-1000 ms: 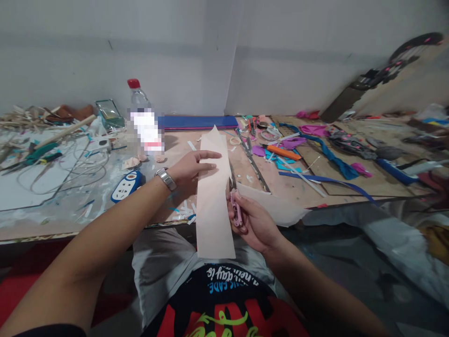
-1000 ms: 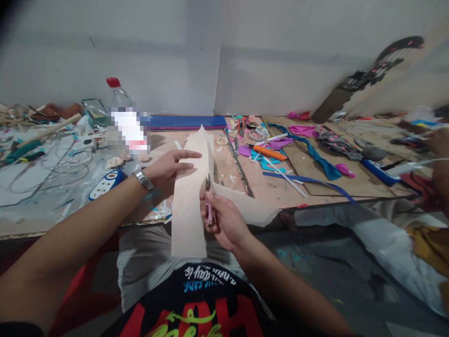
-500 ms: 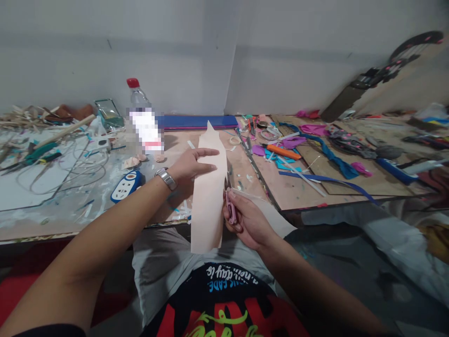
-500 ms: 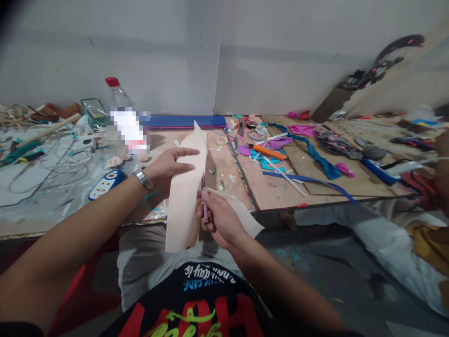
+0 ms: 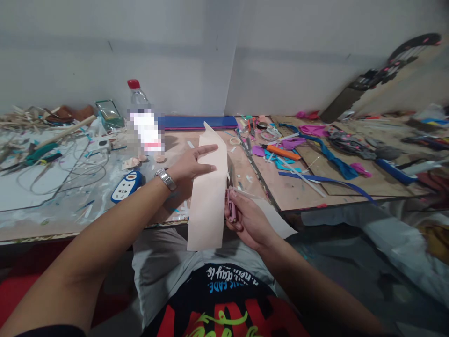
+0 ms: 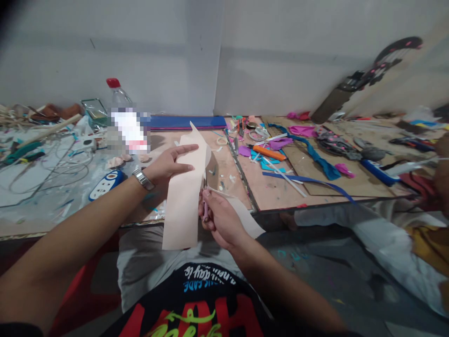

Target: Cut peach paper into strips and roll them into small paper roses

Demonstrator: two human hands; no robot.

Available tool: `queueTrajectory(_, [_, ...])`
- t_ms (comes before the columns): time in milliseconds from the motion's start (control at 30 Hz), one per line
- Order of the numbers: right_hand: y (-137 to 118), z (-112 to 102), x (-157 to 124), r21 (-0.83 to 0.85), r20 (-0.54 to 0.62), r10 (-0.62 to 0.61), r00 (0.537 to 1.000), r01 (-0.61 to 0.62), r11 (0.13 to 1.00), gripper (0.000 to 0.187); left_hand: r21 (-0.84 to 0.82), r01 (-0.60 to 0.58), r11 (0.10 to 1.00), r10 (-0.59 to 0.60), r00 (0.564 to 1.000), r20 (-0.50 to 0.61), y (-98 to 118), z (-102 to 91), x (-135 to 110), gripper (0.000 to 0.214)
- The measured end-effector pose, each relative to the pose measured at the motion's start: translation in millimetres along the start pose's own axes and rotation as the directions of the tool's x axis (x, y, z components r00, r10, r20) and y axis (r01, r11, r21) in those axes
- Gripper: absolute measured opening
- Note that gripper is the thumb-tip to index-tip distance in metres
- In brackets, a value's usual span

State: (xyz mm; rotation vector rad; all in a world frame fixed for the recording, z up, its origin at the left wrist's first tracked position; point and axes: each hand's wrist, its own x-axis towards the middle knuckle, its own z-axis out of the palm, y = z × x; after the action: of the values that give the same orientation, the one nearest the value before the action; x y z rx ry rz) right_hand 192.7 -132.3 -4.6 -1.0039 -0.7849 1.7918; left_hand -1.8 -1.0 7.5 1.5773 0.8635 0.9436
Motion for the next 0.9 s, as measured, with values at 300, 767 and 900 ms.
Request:
queueTrajectory(300, [-0.8,-0.1,-0.6,0.031,0.020,-0.014,1.000,0.014,0.999,0.037,-0.109,0.043,0.993,-0.043,0.999,0.002,-2.0,1.0,0.4,0.078])
queueTrajectory(767, [-4.2,3.4,1.5,0.020,0.012,0.006,1.000,-0.006,1.000,0.042,0.071,-0.087,0.994,0.086,0.996,0.021,-6.6,-2.9,1.9,0.077])
queueTrajectory(900, [-5.4,4.1,3.9,0.015,0.016,-0.008,1.000,0.008,1.000,0.043,0.068,-0.092,0.993,0.089,0.995,0.050,-3.0,-1.3,0.1,0.074])
